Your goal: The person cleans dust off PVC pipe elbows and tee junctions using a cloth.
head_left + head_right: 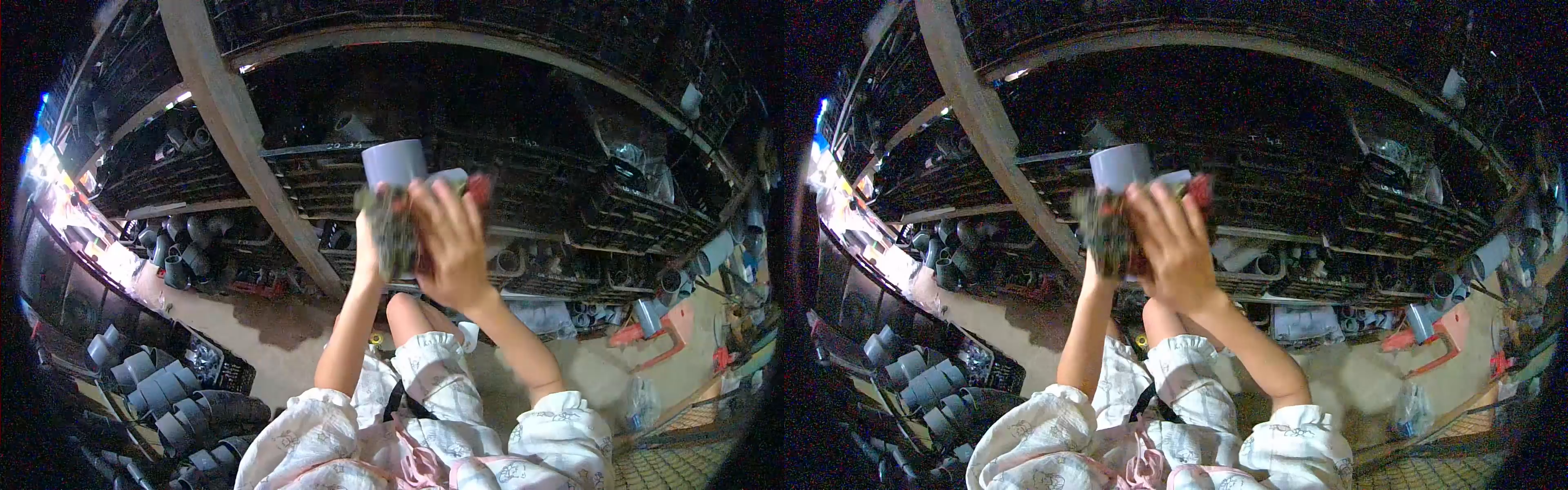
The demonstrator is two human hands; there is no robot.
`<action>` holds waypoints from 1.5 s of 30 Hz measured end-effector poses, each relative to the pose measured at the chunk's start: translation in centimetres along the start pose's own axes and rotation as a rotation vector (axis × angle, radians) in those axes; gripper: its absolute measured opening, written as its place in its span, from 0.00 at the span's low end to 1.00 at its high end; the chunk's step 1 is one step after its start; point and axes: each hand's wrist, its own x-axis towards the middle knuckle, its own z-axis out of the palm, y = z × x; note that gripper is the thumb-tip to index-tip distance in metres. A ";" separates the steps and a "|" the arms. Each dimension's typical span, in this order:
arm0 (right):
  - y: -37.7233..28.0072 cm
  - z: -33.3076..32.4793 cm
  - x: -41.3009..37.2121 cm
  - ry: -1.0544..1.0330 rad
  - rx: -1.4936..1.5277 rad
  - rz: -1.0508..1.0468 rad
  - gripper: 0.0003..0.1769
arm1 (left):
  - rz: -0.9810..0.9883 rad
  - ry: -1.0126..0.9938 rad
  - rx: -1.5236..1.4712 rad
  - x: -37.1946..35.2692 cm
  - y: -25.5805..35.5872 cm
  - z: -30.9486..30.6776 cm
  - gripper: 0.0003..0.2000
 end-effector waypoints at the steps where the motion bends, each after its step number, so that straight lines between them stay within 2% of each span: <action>1: 0.2 0.3 -0.8 -0.089 -0.028 -0.102 0.33 | -0.050 -0.065 -0.100 0.4 0.5 -0.2 0.20; 2: 0.8 0.2 -1.6 -0.177 -0.053 -0.205 0.32 | -0.101 -0.128 -0.197 0.4 1.2 -0.2 0.21; 3: 1.9 -0.2 -1.7 -0.252 -0.053 -0.252 0.32 | -0.071 -0.096 -0.019 -0.2 2.0 0.2 0.23; 4: 2.9 -0.5 -1.9 -0.255 0.011 -0.233 0.32 | -0.138 -0.132 0.022 -0.5 2.3 -0.2 0.27; 6: 4.8 0.3 -2.9 -0.057 0.066 -0.280 0.31 | -0.191 -0.060 -0.043 -1.1 2.3 1.2 0.30; 7: 4.9 0.8 -3.3 -0.022 0.086 -0.290 0.31 | -0.235 -0.036 -0.039 -0.9 2.0 1.1 0.33; 10: 5.3 1.1 -4.0 0.058 0.137 -0.312 0.30 | -0.360 -0.280 -0.415 -1.0 0.6 1.1 0.32; 11: 5.7 1.1 -4.3 0.068 0.165 -0.312 0.30 | -0.416 -0.465 -0.567 -1.0 0.4 1.1 0.32; 12: 5.9 1.1 -4.5 0.079 0.196 -0.312 0.30 | -0.408 -0.259 -0.516 -1.7 -0.1 1.8 0.31; 14: 6.1 1.3 -4.7 0.127 0.186 -0.322 0.29 | -0.472 -0.211 -0.552 -1.7 -1.0 1.9 0.30; 16: 6.0 1.3 -5.1 0.151 0.132 -0.311 0.27 | -0.463 -0.240 -0.532 -1.2 -1.7 1.2 0.30; 19: 6.3 1.3 -6.4 0.121 0.417 0.093 0.26 | -0.479 -0.307 -0.540 -1.0 -1.4 1.0 0.28; 20: 6.6 1.0 -6.5 0.129 0.343 0.001 0.26 | -0.488 -0.330 -0.547 -1.2 -0.9 1.3 0.28; 21: 6.8 0.6 -6.3 0.137 0.269 -0.091 0.27 | -0.460 -0.273 -0.552 -1.9 -0.7 2.1 0.27; 22: 7.0 0.3 -5.9 0.147 0.195 -0.185 0.27 | -0.489 -0.299 -0.661 -1.5 -0.9 1.8 0.26; 23: 6.9 0.2 -5.1 0.225 0.145 -0.265 0.36 | -0.344 -0.319 -0.554 -1.3 -0.9 1.7 0.25; 25: 7.9 2.0 -5.3 0.253 0.096 -0.173 0.36 | -0.272 -0.333 -0.561 -1.6 -0.4 1.9 0.25; 28: 6.4 2.6 -6.7 0.156 0.119 0.078 0.37 | -0.199 -0.601 -0.580 -1.0 0.0 1.7 0.25; 29: 5.3 2.6 -6.5 0.153 0.311 0.129 0.37 | -0.222 -0.557 -0.608 -0.9 -0.2 1.5 0.24; 30: 4.8 2.3 -6.1 0.156 0.377 0.115 0.38 | -0.243 -0.513 -0.635 -0.9 -0.3 1.3 0.24; 31: 4.3 2.0 -5.8 0.158 0.444 0.101 0.40 | -0.289 -0.381 -0.591 -1.7 0.5 2.0 0.24; 32: 3.9 1.5 -5.5 0.164 0.384 0.025 0.42 | -0.335 -0.249 -0.546 -2.2 0.9 2.3 0.23; 34: 3.4 0.7 -4.9 0.158 0.263 -0.063 0.41 | -0.309 -0.225 -0.549 -2.4 1.0 2.1 0.23; 39: 1.4 -0.9 -3.7 0.092 0.135 -0.081 0.26 | -0.360 -0.173 -0.445 -2.4 1.0 1.5 0.23; 42: 0.2 -2.2 -2.5 0.055 0.112 -0.087 0.18 | -0.382 -0.128 -0.525 -3.6 2.4 3.1 0.24; 43: -0.1 -2.5 -2.3 0.016 -0.009 -0.083 0.21 | -0.278 -0.061 -0.354 -3.6 1.9 2.6 0.24; 45: -1.7 -4.2 -0.9 -0.136 -0.053 -0.039 0.25 | -0.356 -0.002 -0.256 -2.0 0.0 0.2 0.27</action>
